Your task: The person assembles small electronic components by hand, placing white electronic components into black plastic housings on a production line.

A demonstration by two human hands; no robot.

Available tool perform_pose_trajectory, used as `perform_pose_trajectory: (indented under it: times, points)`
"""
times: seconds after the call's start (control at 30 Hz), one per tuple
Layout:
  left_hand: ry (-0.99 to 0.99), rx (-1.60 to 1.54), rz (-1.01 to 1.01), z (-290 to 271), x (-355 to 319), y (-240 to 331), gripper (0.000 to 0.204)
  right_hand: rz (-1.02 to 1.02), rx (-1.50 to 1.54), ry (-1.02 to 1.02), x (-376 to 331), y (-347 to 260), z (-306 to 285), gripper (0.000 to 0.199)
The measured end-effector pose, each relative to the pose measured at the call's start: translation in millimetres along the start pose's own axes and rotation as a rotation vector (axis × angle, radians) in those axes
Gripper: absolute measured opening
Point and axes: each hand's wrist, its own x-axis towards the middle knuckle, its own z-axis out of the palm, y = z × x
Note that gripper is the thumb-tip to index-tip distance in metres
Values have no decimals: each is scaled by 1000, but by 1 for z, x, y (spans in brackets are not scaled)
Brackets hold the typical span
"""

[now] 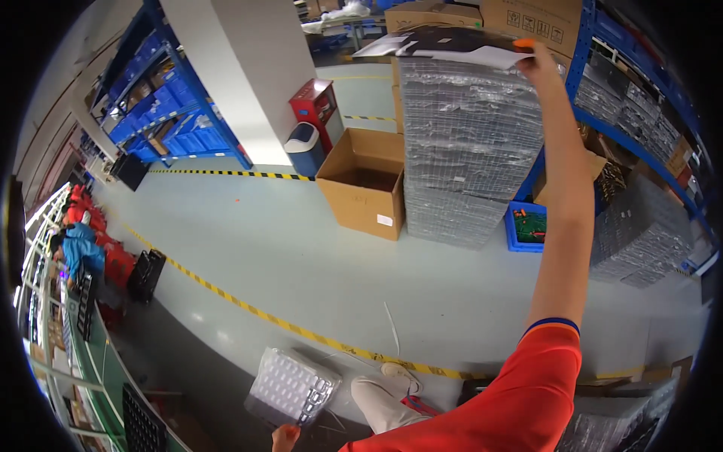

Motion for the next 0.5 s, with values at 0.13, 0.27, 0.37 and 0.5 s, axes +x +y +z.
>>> perform_pose_trajectory:
  times: [0.13,0.27,0.37,0.5]
  points:
    - [173,121,30,50,-47,8,15,72,-395,214,-9,-17,26,24]
    - [41,391,-44,86,-10,-6,7,237,-507,200,-6,-64,23,34]
    - [-82,529,-16,153,-36,-1,15,153,-481,217,8,-64,18,31]
    - [-202,632,95,207,-85,22,20,115,-669,117,42,-49,45,49]
